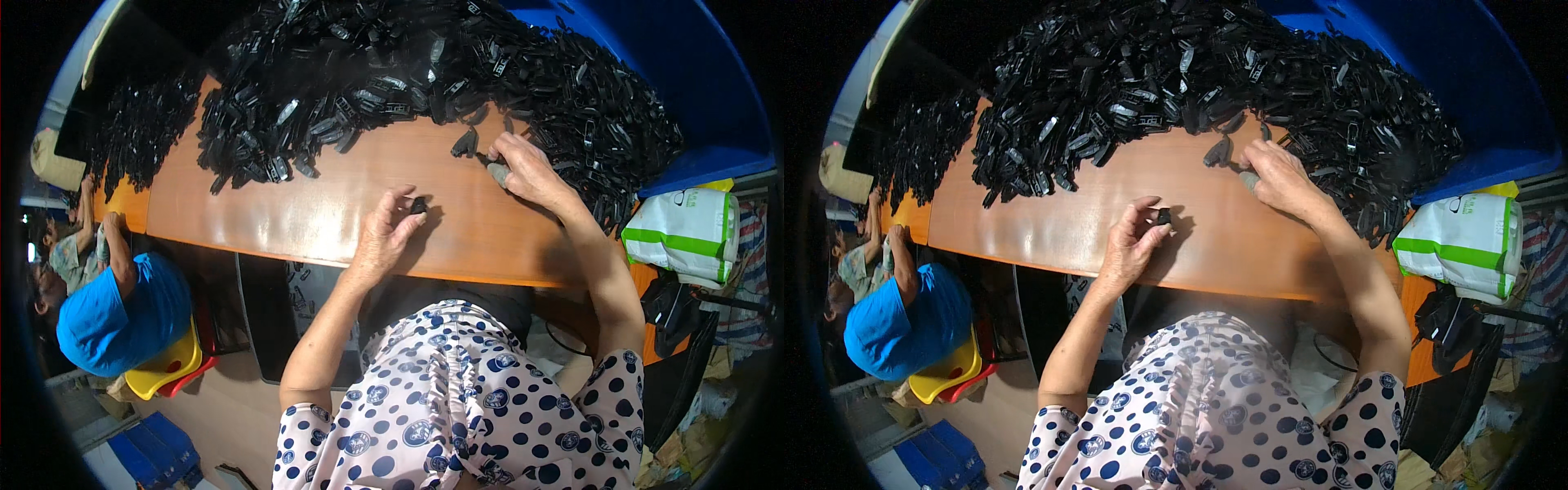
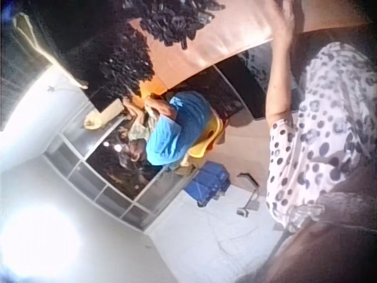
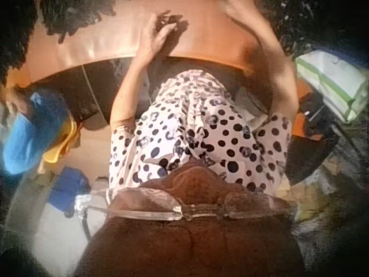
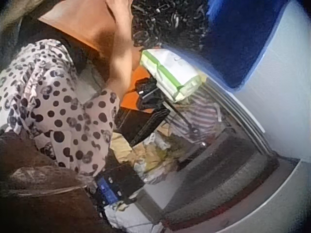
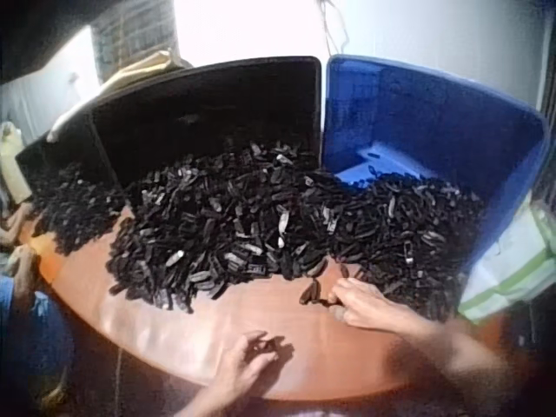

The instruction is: The person assembles small black plastic components by hand at a workshop table.

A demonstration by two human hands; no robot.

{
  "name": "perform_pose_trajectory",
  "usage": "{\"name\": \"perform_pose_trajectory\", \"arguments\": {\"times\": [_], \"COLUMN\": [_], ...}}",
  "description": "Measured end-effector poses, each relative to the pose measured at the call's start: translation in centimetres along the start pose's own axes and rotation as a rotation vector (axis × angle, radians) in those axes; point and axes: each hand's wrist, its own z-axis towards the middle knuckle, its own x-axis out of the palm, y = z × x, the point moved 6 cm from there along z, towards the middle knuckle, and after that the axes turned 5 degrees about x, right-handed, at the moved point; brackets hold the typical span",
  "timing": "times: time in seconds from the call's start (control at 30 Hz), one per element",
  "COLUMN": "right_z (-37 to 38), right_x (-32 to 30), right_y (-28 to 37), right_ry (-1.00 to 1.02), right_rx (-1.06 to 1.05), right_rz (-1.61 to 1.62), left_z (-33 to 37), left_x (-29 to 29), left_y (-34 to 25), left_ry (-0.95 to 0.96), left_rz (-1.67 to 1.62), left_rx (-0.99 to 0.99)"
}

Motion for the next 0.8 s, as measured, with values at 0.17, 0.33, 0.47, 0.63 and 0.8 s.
{"name": "perform_pose_trajectory", "arguments": {"times": [0.17, 0.33, 0.47, 0.63, 0.8], "right_z": [-1.5, -2.5, -2.5, -2.3, -4.6], "right_x": [-2.2, -0.7, 1.4, 1.3, 2.5], "right_y": [1.8, 3.0, 4.3, 3.6, 5.6], "right_ry": [-0.082, -0.014, -0.043, -0.230, 0.117], "right_rx": [0.065, 0.018, -0.157, -0.108, 0.344], "right_rz": [0.171, 0.087, -0.141, 0.085, 1.213], "left_z": [-2.3, -3.6, -4.3, -4.5, -4.6], "left_x": [1.6, 1.9, 2.0, 1.9, 1.0], "left_y": [1.4, 1.0, 0.9, -0.3, -1.7], "left_ry": [-0.011, 0.006, -0.001, -0.026, -0.089], "left_rz": [-0.230, -0.179, -0.175, -0.263, -0.262], "left_rx": [-0.119, -0.167, -0.193, -0.196, -0.156]}}
